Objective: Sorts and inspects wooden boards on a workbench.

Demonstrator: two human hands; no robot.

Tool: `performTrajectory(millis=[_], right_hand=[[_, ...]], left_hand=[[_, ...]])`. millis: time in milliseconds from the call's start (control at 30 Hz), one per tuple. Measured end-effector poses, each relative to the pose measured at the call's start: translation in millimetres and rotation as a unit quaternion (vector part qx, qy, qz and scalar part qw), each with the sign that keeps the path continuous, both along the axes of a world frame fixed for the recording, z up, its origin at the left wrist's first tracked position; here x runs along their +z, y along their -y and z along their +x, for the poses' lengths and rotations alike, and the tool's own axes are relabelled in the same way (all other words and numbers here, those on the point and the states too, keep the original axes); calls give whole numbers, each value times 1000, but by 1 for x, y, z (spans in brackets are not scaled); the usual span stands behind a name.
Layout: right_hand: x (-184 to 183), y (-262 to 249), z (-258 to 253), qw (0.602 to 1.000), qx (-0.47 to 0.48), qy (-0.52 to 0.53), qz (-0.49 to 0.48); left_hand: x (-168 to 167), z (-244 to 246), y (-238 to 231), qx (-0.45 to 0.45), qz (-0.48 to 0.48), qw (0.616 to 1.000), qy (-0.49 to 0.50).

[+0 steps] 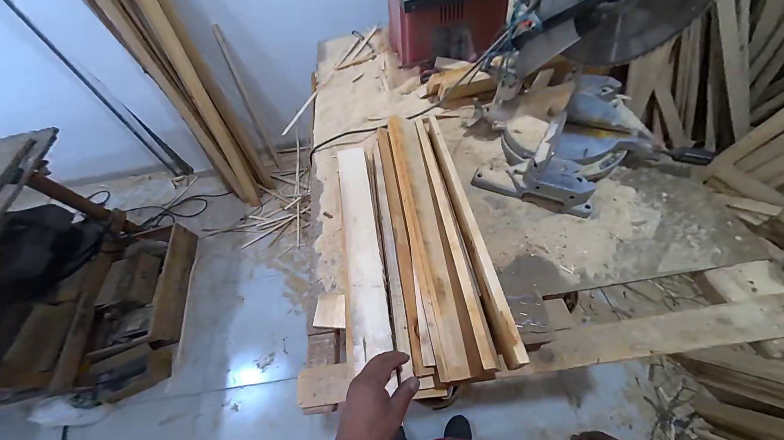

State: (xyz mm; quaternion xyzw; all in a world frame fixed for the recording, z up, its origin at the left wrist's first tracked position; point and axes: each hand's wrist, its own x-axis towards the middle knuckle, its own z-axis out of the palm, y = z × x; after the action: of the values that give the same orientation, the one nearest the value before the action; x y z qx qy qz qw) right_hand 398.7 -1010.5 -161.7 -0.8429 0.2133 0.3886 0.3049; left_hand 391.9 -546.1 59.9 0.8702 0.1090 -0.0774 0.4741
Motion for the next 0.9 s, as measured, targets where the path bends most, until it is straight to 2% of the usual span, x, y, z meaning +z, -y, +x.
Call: performTrajectory(millis=[33,100,200,300,367,400,433,500,633,700,800,900], right_hand=[[10,-11,6,999,32,14,0],[56,-42,15,995,66,69,9],[160,-97,16,979,12,192,74],[239,-144,16,919,23,369,137],[267,-173,26,863,87,481,126],[276,-187,34,853,130,496,91],[285,-201,42,863,173,473,40],[301,-234,58,899,246,352,-84],[305,-294,91,904,286,190,-257],[301,-309,104,902,273,166,-289],[298,-315,117,905,267,174,-282],[329,-298,123,925,232,199,-223]], left_hand=[[0,4,2,1,-5,1000,-11],[0,14,6,4,-26,999,-34],[2,33,16,-5,-57,996,-66],[8,53,27,-25,-48,996,-76],[11,58,31,-31,-29,996,-73],[13,59,31,-40,-21,996,-72],[16,58,32,-49,-15,996,-69],[18,52,31,-68,-7,996,-55],[17,38,28,-96,-35,994,-43],[14,33,26,-111,-46,992,-34],[10,28,17,-129,-52,990,-20],[9,22,2,-123,-65,990,-4]])
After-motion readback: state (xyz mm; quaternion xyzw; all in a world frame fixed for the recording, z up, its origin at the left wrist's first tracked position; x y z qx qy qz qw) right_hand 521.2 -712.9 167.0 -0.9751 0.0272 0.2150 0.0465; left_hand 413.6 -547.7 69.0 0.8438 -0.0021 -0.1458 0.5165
